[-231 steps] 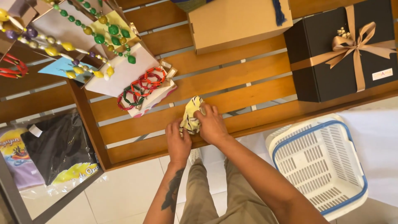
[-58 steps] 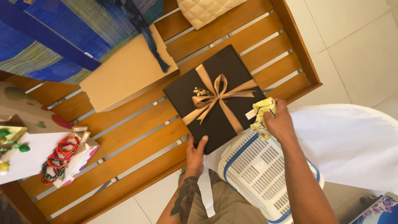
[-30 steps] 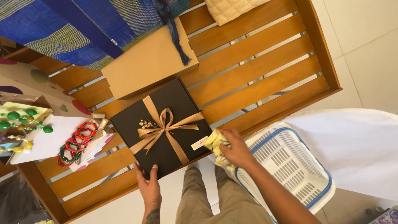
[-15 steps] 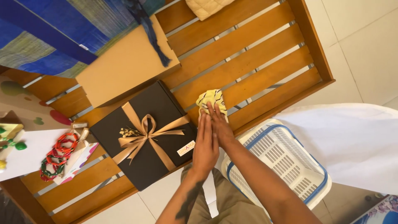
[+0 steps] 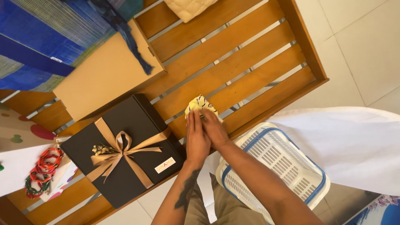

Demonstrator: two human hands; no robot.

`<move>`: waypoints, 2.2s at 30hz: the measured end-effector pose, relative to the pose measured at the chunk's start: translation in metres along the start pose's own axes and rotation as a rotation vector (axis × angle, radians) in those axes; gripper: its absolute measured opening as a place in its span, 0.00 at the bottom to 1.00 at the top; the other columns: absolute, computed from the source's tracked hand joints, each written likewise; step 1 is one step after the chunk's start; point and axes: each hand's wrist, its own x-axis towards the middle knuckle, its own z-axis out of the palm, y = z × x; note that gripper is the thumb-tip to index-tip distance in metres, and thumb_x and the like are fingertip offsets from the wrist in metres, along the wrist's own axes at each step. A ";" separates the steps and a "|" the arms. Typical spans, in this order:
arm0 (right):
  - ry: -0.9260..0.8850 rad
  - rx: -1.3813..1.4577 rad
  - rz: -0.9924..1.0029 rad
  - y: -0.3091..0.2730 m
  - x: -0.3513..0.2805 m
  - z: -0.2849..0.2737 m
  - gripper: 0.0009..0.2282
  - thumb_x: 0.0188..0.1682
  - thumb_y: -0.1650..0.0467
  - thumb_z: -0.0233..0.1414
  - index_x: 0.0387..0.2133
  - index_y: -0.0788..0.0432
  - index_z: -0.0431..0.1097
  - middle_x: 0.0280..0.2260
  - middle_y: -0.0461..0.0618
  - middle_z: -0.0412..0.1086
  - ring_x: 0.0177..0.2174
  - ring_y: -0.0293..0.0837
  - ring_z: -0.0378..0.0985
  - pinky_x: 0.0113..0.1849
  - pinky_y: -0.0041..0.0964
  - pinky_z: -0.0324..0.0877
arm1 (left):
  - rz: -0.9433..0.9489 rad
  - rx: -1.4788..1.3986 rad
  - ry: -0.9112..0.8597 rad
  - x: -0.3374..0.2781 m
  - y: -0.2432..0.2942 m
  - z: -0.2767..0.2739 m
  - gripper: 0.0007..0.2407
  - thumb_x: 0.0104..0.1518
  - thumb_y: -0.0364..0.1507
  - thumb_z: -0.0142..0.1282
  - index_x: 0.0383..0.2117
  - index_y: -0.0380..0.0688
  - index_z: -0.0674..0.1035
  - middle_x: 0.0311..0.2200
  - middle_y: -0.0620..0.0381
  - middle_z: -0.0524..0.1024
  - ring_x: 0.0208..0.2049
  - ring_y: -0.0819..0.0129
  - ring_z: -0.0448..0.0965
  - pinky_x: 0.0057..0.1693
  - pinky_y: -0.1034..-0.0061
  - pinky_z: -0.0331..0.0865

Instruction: Wiping and cleaning jewelry, gift boxes, and display shelves with a cloth.

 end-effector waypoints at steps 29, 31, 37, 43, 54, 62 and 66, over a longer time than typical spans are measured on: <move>0.146 -0.412 -0.104 0.040 0.034 -0.040 0.30 0.53 0.76 0.45 0.70 0.50 0.47 0.72 0.55 0.37 0.70 0.58 0.35 0.65 0.59 0.43 | -0.079 0.240 -0.173 0.053 -0.001 0.040 0.33 0.59 0.22 0.47 0.72 0.41 0.48 0.73 0.41 0.45 0.73 0.42 0.40 0.73 0.52 0.40; 0.074 -0.419 -0.100 0.033 0.013 -0.038 0.31 0.52 0.78 0.45 0.70 0.47 0.47 0.72 0.54 0.36 0.69 0.57 0.35 0.64 0.58 0.43 | -0.093 0.281 -0.215 0.041 0.001 0.045 0.35 0.55 0.21 0.48 0.72 0.42 0.48 0.73 0.42 0.45 0.74 0.43 0.40 0.74 0.53 0.40; 0.139 -0.449 -0.013 0.070 0.002 -0.060 0.38 0.41 0.84 0.44 0.68 0.46 0.52 0.71 0.56 0.41 0.69 0.57 0.41 0.65 0.50 0.50 | -0.079 0.280 -0.359 0.017 0.012 0.046 0.34 0.56 0.20 0.48 0.72 0.46 0.50 0.74 0.46 0.43 0.74 0.44 0.38 0.73 0.52 0.37; 0.187 -0.479 0.100 0.046 -0.042 -0.030 0.23 0.46 0.79 0.48 0.58 0.57 0.63 0.56 0.62 0.62 0.57 0.61 0.63 0.58 0.51 0.64 | 0.005 0.004 -0.081 -0.014 0.003 0.042 0.23 0.64 0.24 0.44 0.68 0.38 0.62 0.69 0.41 0.59 0.71 0.44 0.54 0.72 0.55 0.51; -0.096 0.384 0.268 -0.001 -0.023 -0.005 0.17 0.52 0.70 0.51 0.55 0.58 0.69 0.48 0.62 0.73 0.45 0.59 0.78 0.46 0.48 0.73 | -0.473 -0.563 0.201 -0.030 0.032 -0.030 0.26 0.65 0.39 0.43 0.68 0.43 0.60 0.65 0.44 0.62 0.62 0.50 0.69 0.63 0.63 0.67; 0.171 0.049 -0.090 0.006 0.011 -0.032 0.24 0.53 0.76 0.46 0.65 0.56 0.58 0.65 0.61 0.56 0.62 0.59 0.57 0.60 0.51 0.59 | -0.130 -0.177 0.271 0.001 0.003 -0.015 0.25 0.67 0.31 0.43 0.71 0.38 0.57 0.73 0.39 0.48 0.74 0.43 0.45 0.73 0.56 0.46; -0.093 -0.334 -0.234 0.007 0.005 -0.004 0.29 0.54 0.75 0.44 0.71 0.49 0.48 0.72 0.56 0.38 0.70 0.56 0.33 0.66 0.54 0.39 | -0.294 0.310 -0.283 0.023 -0.008 0.001 0.32 0.61 0.28 0.47 0.71 0.41 0.47 0.74 0.45 0.37 0.74 0.46 0.31 0.72 0.49 0.32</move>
